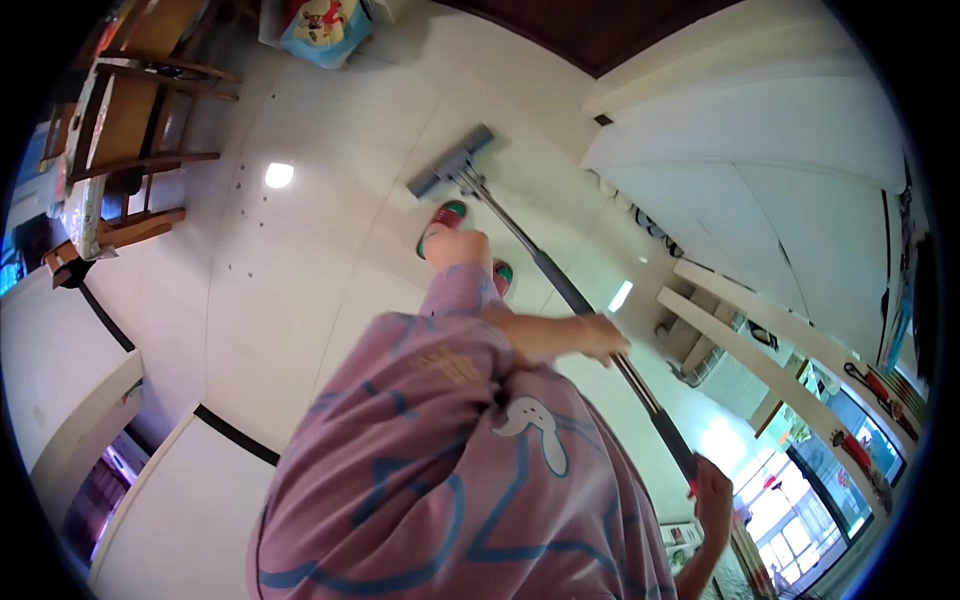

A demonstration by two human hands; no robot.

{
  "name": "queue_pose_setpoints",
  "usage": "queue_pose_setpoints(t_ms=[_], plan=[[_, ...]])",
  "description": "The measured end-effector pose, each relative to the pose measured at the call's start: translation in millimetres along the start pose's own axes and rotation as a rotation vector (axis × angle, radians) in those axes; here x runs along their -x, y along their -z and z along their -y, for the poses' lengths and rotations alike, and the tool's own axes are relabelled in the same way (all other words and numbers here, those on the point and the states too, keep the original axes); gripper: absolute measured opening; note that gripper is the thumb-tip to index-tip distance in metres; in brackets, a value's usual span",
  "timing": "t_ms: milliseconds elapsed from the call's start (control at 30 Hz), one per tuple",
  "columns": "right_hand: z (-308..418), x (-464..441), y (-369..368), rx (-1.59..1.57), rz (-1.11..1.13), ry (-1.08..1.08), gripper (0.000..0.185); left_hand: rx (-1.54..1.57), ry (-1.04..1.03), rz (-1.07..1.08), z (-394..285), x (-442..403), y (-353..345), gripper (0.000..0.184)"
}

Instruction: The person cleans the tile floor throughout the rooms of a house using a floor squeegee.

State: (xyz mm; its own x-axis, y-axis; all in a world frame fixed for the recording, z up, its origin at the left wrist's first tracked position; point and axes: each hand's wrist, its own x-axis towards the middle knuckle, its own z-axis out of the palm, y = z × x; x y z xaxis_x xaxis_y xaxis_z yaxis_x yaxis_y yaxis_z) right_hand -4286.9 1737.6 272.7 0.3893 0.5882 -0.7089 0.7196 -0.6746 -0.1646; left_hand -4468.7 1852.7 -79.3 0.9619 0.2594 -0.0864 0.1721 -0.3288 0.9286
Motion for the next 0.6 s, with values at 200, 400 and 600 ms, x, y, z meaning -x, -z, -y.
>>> queue_pose_setpoints(t_ms=[200, 400, 600], plan=[[-67, -59, -11, -0.046, -0.122, 0.034, 0.028, -0.150, 0.136, 0.040, 6, -23, 8, 0.020], [78, -161, -64, -0.073, -0.005, 0.028, 0.029, -0.262, 0.468, -0.212, 117, 58, 108, 0.011], [267, -253, -75, -0.070, 0.051, 0.312, 0.030, -0.178, 0.897, -0.667, 186, 143, 258, 0.019]])
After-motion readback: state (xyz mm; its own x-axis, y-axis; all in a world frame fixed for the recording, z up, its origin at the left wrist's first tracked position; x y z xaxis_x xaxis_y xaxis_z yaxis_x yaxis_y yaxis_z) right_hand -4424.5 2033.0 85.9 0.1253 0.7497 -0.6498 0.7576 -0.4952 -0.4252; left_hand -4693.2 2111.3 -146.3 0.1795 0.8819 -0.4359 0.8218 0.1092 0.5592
